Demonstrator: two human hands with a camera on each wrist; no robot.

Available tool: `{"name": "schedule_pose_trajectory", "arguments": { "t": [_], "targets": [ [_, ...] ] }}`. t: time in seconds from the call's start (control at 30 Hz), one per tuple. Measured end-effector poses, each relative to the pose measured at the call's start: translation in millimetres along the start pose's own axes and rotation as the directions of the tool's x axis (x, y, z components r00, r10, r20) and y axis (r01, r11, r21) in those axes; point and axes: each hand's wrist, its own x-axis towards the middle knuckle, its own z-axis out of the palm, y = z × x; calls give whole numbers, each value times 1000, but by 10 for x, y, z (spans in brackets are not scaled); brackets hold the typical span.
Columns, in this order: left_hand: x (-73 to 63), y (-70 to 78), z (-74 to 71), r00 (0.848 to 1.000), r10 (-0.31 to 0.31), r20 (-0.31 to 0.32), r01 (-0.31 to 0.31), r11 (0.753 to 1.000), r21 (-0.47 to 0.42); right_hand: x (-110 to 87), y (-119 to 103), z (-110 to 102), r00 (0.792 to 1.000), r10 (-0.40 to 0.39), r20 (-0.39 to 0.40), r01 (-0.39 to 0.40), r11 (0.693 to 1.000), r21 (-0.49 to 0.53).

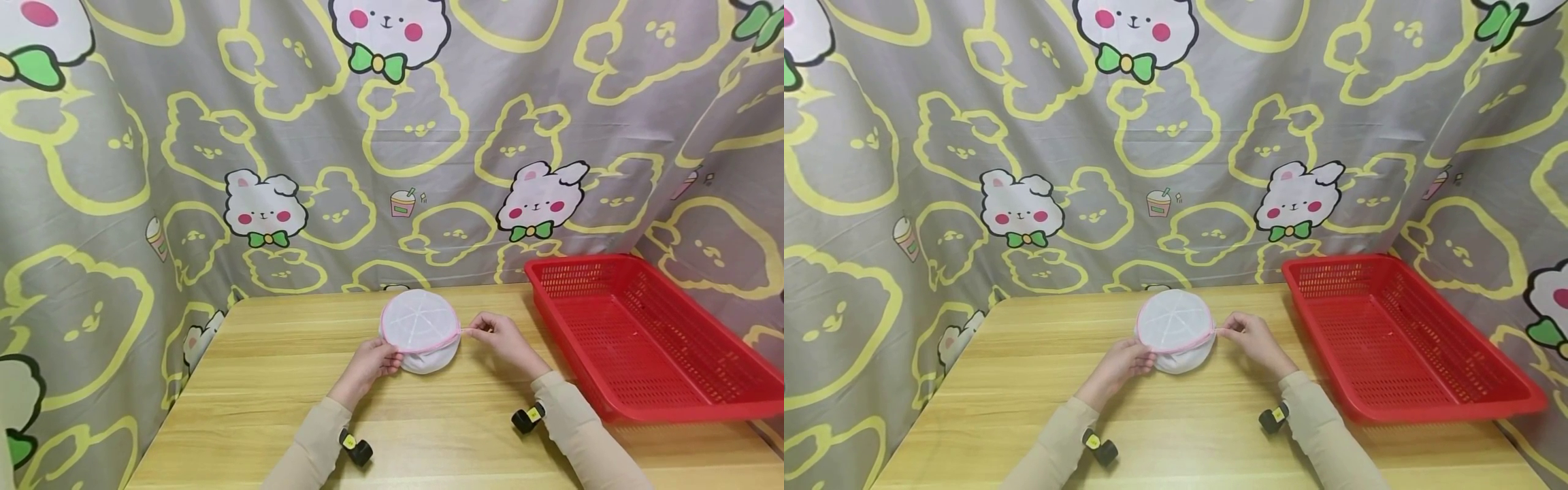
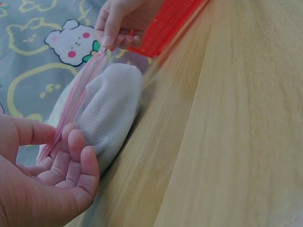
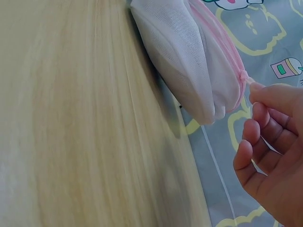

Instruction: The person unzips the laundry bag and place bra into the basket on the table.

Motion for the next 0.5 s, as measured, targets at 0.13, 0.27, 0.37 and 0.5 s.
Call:
{"name": "schedule_pose_trajectory", "arguments": {
  "t": [0.13, 0.27, 0.37, 0.5],
  "targets": [
    [1, 8, -3, 1000, 1, 4, -1, 1000, -5, 0, -9, 3, 1000, 10, -7, -10, 1000, -9],
    [-2, 15, -6, 1000, -3, 7, 3, 1000, -14, -2, -32, 6, 1000, 16, -18, -16, 1000, -17],
    [-11, 25, -6, 1000, -2, 8, 2, 1000, -18, -3, -45, 3, 1000, 9, -26, -9, 1000, -24],
    [-28, 40, -5, 1000, 1, 8, -1, 1000, -18, 0, -51, -4, 999, 2, -36, -3, 999, -38]
  ]
}}
